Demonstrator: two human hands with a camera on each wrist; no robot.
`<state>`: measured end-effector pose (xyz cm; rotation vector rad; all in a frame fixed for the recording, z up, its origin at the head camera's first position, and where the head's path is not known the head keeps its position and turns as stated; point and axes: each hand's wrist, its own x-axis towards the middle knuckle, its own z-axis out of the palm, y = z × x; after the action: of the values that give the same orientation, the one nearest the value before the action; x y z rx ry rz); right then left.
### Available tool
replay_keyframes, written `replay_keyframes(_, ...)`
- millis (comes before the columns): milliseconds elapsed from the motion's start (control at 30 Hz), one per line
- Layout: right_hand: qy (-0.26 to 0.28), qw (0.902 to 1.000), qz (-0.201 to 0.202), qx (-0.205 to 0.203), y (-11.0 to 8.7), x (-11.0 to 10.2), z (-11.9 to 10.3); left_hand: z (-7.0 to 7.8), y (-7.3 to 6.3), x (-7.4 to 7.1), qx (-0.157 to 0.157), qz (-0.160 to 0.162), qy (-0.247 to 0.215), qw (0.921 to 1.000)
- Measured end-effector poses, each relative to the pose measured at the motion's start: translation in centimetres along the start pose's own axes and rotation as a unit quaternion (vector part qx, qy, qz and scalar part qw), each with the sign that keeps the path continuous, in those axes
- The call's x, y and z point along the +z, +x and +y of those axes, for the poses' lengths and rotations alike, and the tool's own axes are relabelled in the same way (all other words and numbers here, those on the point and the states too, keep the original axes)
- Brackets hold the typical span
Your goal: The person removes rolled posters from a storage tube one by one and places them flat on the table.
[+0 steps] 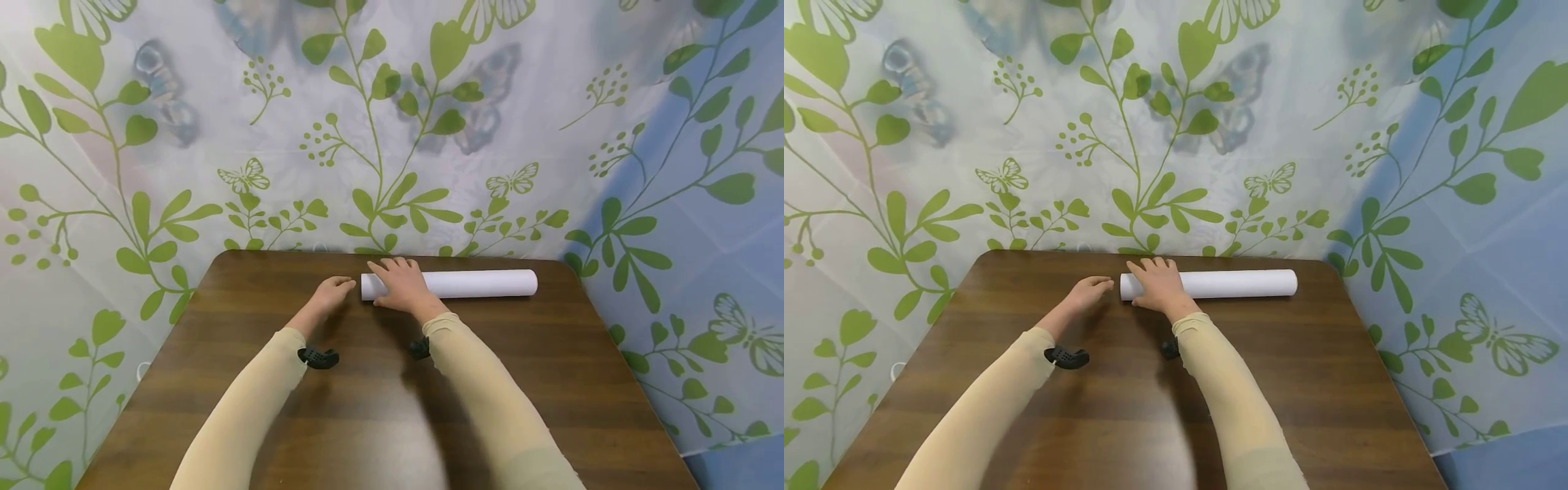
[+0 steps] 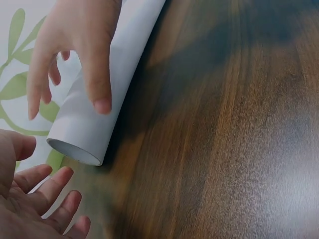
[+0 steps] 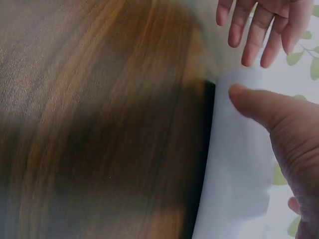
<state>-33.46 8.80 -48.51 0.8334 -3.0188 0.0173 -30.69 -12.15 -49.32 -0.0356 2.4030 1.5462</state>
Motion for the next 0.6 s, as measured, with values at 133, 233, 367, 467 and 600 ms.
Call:
replay_keyframes(133,-0.004,0.9999,-0.005,0.009,0.1,0.0,-0.5,-0.1,0.1,0.5,-0.003,-0.001,-0.015,0.9999)
replay_keyframes(233,-0.005,0.9998,-0.014,0.017,0.2,-0.1,-0.7,-0.1,0.2,0.9,-0.003,0.003,-0.019,0.9998)
replay_keyframes(367,-0.007,0.9993,-0.026,0.028,0.5,-0.3,-0.9,0.2,0.4,1.2,-0.002,0.009,-0.024,0.9997)
replay_keyframes(467,-0.009,0.9988,-0.037,0.032,0.7,-0.3,-0.8,0.3,0.5,1.4,-0.003,0.012,-0.028,0.9995)
replay_keyframes(600,-0.007,0.9984,-0.046,0.033,0.9,-0.4,-0.9,0.4,0.5,1.5,-0.007,0.015,-0.021,0.9997)
